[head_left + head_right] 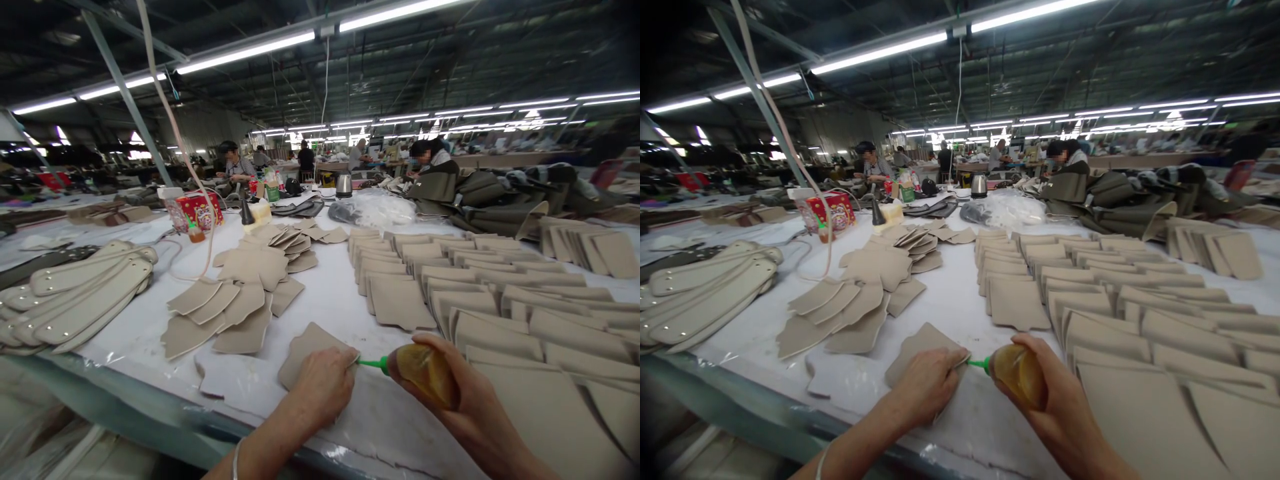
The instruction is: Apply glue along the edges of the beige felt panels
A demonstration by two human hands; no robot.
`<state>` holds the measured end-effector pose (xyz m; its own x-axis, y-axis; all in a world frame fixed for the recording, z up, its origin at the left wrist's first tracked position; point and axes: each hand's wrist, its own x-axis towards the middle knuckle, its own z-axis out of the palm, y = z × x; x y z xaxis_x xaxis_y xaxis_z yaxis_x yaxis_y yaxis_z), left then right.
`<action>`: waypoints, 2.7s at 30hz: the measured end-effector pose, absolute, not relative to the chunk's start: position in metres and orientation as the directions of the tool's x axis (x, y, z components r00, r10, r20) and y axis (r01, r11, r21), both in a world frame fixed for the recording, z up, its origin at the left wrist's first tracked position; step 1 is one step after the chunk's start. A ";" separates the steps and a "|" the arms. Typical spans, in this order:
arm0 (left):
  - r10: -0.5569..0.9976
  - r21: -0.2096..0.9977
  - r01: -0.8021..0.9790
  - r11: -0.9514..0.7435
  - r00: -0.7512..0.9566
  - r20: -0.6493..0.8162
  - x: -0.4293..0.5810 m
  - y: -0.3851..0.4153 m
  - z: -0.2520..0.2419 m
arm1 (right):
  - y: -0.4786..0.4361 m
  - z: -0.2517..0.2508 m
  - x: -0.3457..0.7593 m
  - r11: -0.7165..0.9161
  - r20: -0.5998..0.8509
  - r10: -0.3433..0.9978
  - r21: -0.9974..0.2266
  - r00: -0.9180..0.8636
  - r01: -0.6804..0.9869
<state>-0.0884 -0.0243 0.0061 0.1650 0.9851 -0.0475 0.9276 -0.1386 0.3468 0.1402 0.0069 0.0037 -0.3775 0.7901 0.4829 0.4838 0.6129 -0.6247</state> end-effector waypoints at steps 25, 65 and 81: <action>0.969 0.477 0.870 -0.126 0.211 -0.130 -0.100 -0.030 0.014 | 0.003 -0.009 0.148 0.417 0.313 0.901 -0.818 -0.301 0.397; 0.973 0.446 0.875 -0.191 0.229 -0.033 -0.104 -0.038 -0.002 | -0.023 -0.026 0.148 0.390 0.311 0.915 -0.843 -0.256 0.371; 0.975 0.471 0.864 -0.181 0.221 -0.030 -0.103 -0.037 -0.004 | -0.027 -0.024 0.140 0.274 0.187 0.932 -0.924 -0.310 0.265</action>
